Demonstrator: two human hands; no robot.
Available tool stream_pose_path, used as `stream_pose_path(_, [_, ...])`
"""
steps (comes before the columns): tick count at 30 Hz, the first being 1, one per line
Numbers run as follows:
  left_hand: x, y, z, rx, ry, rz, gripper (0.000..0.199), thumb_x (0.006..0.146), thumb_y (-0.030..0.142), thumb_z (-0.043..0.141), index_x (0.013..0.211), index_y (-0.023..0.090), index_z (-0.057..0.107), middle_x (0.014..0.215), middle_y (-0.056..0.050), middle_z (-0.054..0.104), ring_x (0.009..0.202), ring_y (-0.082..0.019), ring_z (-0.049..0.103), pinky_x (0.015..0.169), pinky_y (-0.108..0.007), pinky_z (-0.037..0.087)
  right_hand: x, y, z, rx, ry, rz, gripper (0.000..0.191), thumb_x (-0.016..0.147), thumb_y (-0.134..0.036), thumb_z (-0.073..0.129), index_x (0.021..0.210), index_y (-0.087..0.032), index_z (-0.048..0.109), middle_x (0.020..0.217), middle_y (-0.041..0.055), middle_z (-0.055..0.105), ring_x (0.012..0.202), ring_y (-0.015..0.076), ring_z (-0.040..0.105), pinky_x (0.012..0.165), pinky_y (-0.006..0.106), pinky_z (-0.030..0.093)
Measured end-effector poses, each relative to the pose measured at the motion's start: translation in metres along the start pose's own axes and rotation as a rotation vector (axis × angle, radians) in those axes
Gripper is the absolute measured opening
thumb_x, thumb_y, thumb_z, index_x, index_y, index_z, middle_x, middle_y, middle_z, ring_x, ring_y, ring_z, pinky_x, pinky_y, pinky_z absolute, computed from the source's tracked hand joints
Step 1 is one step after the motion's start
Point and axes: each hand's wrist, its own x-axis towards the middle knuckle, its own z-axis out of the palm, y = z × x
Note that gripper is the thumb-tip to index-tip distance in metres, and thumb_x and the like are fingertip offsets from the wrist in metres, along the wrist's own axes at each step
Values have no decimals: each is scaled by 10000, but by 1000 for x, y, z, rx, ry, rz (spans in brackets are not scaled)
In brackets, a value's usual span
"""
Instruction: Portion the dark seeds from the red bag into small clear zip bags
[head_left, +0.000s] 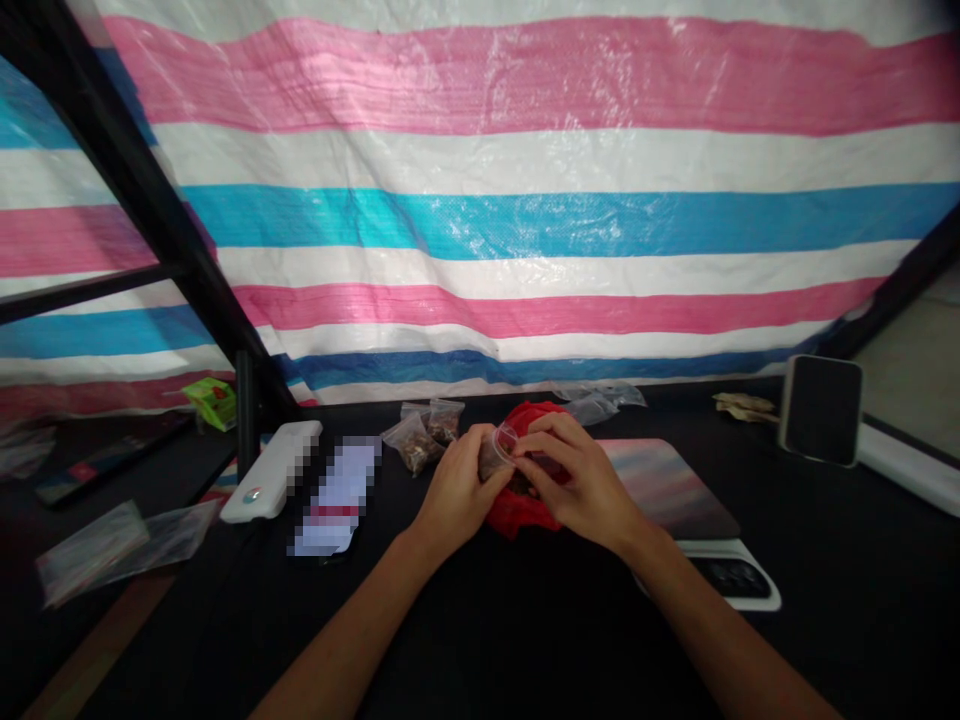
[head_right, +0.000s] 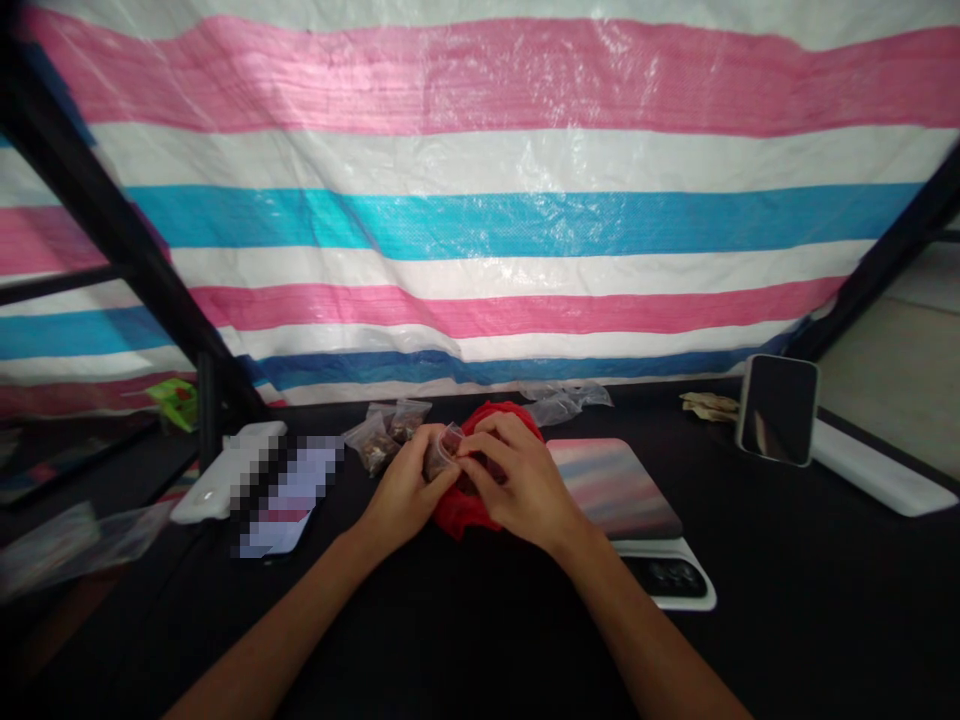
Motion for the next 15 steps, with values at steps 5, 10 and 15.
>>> stream_pose_path(5, [1,3,3,-117,-18,-18,327,929,295,680,1234,244,575,1168,-48,714,1055,-229,678,932,-346,525,-2,3,2,9,105,-28,165,993,-201,598,1030,-292,731,990,54,662,938,221,638,809,390,541])
stream_pose_path(10, [0,-2,6,-164,121,-5,327,939,267,659,1230,220,519,1147,-51,688,1030,-204,669,940,-338,531,-3,-5,8,92,84,112,466,940,-257,693,1386,-321,573,1199,73,642,1072,246,631,918,420,544])
stream_pose_path(15, [-3,-7,11,-101,81,145,564,941,207,639,1447,239,392,1386,-125,573,1305,-248,565,1156,-442,439,-3,-9,17,220,-15,269,298,956,-330,675,1242,-274,612,1084,39,696,917,205,658,837,365,552])
